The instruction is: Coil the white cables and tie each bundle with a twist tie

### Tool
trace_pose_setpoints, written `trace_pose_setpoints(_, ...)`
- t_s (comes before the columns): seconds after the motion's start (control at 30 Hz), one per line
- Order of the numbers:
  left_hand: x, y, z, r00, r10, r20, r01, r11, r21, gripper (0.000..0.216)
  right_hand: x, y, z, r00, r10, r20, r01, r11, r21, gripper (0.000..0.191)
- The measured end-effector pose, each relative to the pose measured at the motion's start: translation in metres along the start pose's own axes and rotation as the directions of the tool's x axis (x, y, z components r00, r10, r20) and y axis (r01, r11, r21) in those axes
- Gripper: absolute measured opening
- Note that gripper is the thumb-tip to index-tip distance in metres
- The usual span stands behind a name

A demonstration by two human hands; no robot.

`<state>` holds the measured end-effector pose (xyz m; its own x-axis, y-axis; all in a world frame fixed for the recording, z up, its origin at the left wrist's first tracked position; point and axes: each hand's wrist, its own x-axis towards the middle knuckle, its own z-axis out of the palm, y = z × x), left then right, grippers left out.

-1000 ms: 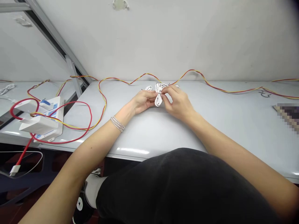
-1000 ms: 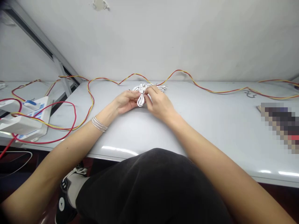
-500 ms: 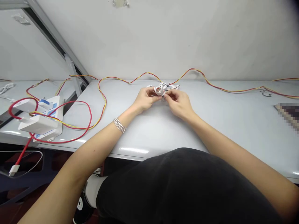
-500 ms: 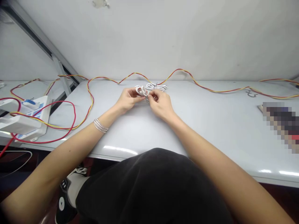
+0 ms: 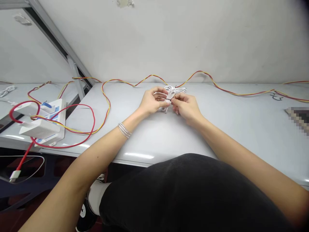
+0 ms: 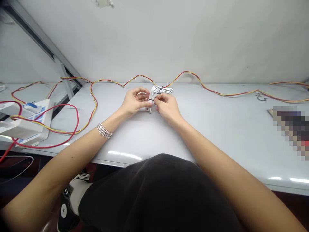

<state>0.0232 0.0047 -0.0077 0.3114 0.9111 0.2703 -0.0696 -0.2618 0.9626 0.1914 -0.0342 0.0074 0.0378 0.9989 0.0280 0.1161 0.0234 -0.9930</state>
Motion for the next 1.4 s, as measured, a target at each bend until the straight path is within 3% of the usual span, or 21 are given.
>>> trace_pose_setpoints(0.17, 0.001, -0.002, 0.003, 0.969, 0.245, -0.044, -0.213, 0.907, 0.363, 0.025, -0.004, -0.008, 0.002, 0.994, 0.103, 0.024, -0.105, 0.991, 0.078, 0.015)
trace_pose_setpoints(0.27, 0.002, -0.003, 0.001, 0.945, 0.322, -0.056, -0.256, 0.835, 0.487, 0.009, -0.007, -0.015, 0.001, 0.979, 0.185, 0.080, -0.196, 0.967, 0.163, 0.017)
trace_pose_setpoints(0.37, 0.003, -0.005, -0.002, 0.947, 0.317, -0.047, -0.266, 0.860, 0.436, 0.010, -0.010, -0.019, 0.000, 0.970, 0.200, 0.137, -0.225, 0.953, 0.203, 0.017)
trace_pose_setpoints(0.53, 0.003, -0.004, -0.005, 0.965, 0.262, 0.017, -0.255, 0.923, 0.289, 0.017, -0.010, -0.020, -0.001, 0.972, 0.203, 0.120, -0.225, 0.951, 0.213, 0.016)
trace_pose_setpoints(0.67, 0.003, -0.003, -0.004, 0.970, 0.244, 0.015, -0.243, 0.954, 0.174, 0.008, -0.009, -0.019, -0.001, 0.969, 0.218, 0.119, -0.239, 0.947, 0.215, 0.017)
trace_pose_setpoints(0.87, 0.005, -0.003, -0.005, 0.977, 0.207, 0.049, -0.206, 0.978, -0.027, 0.051, -0.010, -0.016, 0.002, 0.962, 0.234, 0.138, -0.261, 0.936, 0.235, 0.019)
trace_pose_setpoints(0.97, 0.004, -0.005, -0.005, 0.965, 0.233, 0.120, -0.241, 0.969, 0.053, 0.045, -0.010, -0.014, 0.001, 0.956, 0.248, 0.157, -0.280, 0.931, 0.232, 0.013)
trace_pose_setpoints(1.1, 0.003, -0.011, -0.005, 0.899, 0.400, 0.175, -0.435, 0.861, 0.263, 0.013, -0.009, -0.014, -0.003, 0.951, 0.242, 0.190, -0.282, 0.934, 0.221, 0.010)
trace_pose_setpoints(1.23, 0.005, -0.014, -0.009, 0.828, 0.507, 0.240, -0.560, 0.771, 0.304, 0.023, -0.009, -0.016, -0.005, 0.951, 0.235, 0.203, -0.275, 0.940, 0.201, 0.015)
trace_pose_setpoints(1.33, 0.004, -0.011, -0.011, 0.826, 0.490, 0.278, -0.560, 0.770, 0.305, 0.026, -0.009, -0.017, -0.006, 0.941, 0.251, 0.226, -0.298, 0.932, 0.204, 0.014)
trace_pose_setpoints(1.4, 0.002, -0.008, -0.010, 0.849, 0.448, 0.281, -0.521, 0.799, 0.300, 0.023, -0.008, -0.017, -0.007, 0.929, 0.278, 0.245, -0.327, 0.925, 0.194, 0.010)
